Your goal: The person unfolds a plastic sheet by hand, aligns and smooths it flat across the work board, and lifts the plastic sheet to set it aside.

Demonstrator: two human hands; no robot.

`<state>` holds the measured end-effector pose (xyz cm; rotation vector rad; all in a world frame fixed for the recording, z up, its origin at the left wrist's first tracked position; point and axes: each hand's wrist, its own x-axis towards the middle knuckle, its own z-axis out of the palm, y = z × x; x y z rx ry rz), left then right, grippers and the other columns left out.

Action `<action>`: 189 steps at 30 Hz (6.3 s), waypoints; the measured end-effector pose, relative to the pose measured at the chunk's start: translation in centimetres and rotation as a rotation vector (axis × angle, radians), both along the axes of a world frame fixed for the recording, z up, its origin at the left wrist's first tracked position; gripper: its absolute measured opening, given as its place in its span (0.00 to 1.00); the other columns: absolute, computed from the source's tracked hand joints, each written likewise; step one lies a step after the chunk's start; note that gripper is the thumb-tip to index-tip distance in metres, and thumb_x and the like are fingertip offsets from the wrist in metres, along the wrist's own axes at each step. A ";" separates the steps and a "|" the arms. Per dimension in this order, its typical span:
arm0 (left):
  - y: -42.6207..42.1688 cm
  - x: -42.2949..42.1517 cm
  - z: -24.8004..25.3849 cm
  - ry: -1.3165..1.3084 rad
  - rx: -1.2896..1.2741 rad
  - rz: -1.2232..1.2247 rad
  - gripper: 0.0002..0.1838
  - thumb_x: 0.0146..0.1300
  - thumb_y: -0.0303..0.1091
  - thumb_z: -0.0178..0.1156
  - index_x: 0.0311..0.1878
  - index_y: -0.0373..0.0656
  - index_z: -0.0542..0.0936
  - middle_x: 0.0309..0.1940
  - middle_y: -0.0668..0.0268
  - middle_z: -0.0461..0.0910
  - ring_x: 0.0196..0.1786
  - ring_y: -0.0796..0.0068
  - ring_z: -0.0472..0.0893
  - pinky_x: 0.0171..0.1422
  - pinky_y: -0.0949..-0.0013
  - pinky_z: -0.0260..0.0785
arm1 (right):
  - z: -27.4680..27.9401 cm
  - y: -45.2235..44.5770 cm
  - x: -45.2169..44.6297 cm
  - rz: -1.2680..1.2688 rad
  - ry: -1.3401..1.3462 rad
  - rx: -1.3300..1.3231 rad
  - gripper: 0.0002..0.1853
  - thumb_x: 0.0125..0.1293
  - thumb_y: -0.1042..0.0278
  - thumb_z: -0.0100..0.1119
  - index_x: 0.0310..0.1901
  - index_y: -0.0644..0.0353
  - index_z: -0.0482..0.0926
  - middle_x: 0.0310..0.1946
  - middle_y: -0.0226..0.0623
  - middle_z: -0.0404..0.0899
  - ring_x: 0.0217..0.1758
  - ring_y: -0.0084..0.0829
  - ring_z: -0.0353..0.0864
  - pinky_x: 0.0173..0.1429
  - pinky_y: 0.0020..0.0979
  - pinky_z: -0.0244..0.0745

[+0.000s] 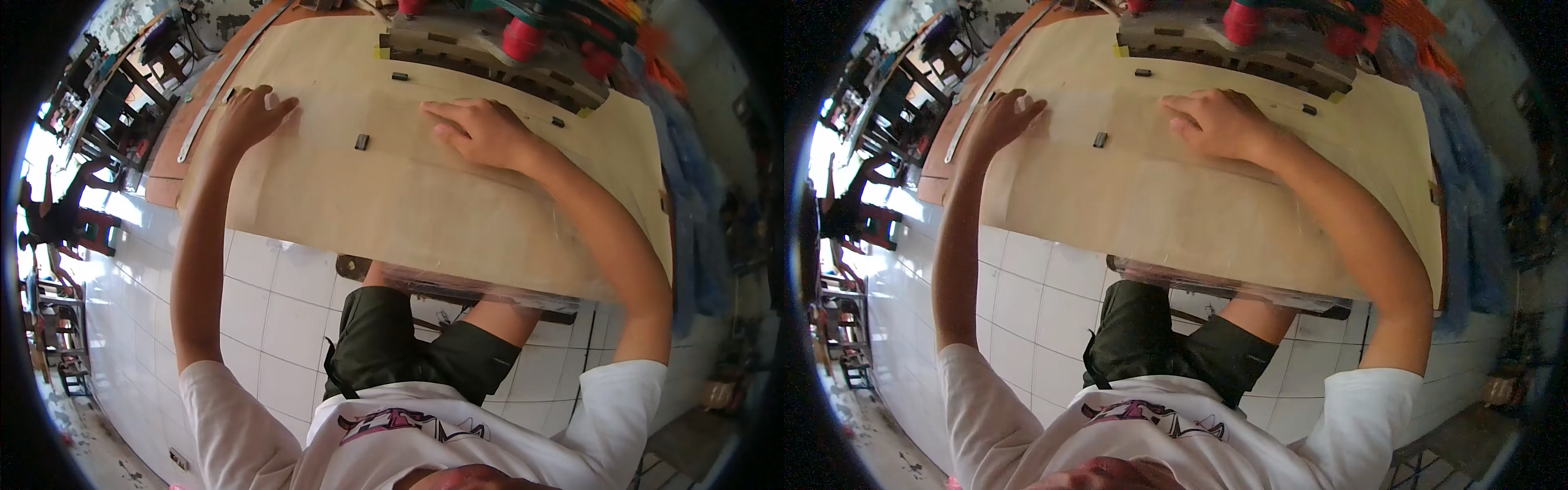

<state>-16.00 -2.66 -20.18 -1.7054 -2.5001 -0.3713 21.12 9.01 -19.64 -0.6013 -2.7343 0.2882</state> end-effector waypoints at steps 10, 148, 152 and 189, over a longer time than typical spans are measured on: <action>2.0 -2.4 1.3 -0.233 -0.083 0.065 0.58 0.41 0.72 0.73 0.66 0.32 0.73 0.56 0.43 0.80 0.60 0.54 0.80 0.62 0.58 0.73 | 1.0 0.3 -0.4 -0.003 -0.132 -0.090 0.24 0.67 0.52 0.60 0.62 0.52 0.80 0.56 0.43 0.83 0.58 0.46 0.82 0.63 0.41 0.76; -16.9 19.6 -8.8 0.015 0.747 -0.615 0.12 0.51 0.41 0.75 0.40 0.67 0.89 0.44 0.72 0.85 0.50 0.66 0.84 0.58 0.58 0.71 | 1.4 -2.5 -1.5 -0.036 -0.118 0.159 0.28 0.64 0.72 0.46 0.65 0.45 0.79 0.53 0.58 0.78 0.47 0.57 0.82 0.58 0.47 0.77; -17.2 19.8 -8.1 0.024 0.684 -0.599 0.11 0.52 0.42 0.76 0.40 0.67 0.89 0.48 0.73 0.85 0.52 0.65 0.85 0.61 0.56 0.72 | -0.2 -1.7 -1.2 -0.077 -0.125 0.258 0.31 0.63 0.72 0.49 0.68 0.37 0.75 0.48 0.51 0.78 0.43 0.54 0.83 0.53 0.47 0.79; -18.0 20.1 -5.5 -0.135 0.549 -0.602 0.05 0.56 0.41 0.74 0.34 0.58 0.87 0.41 0.71 0.89 0.55 0.58 0.86 0.54 0.56 0.77 | -1.0 -1.7 -0.7 -0.119 -0.090 0.244 0.36 0.60 0.75 0.52 0.71 0.34 0.71 0.43 0.44 0.75 0.34 0.49 0.82 0.44 0.50 0.81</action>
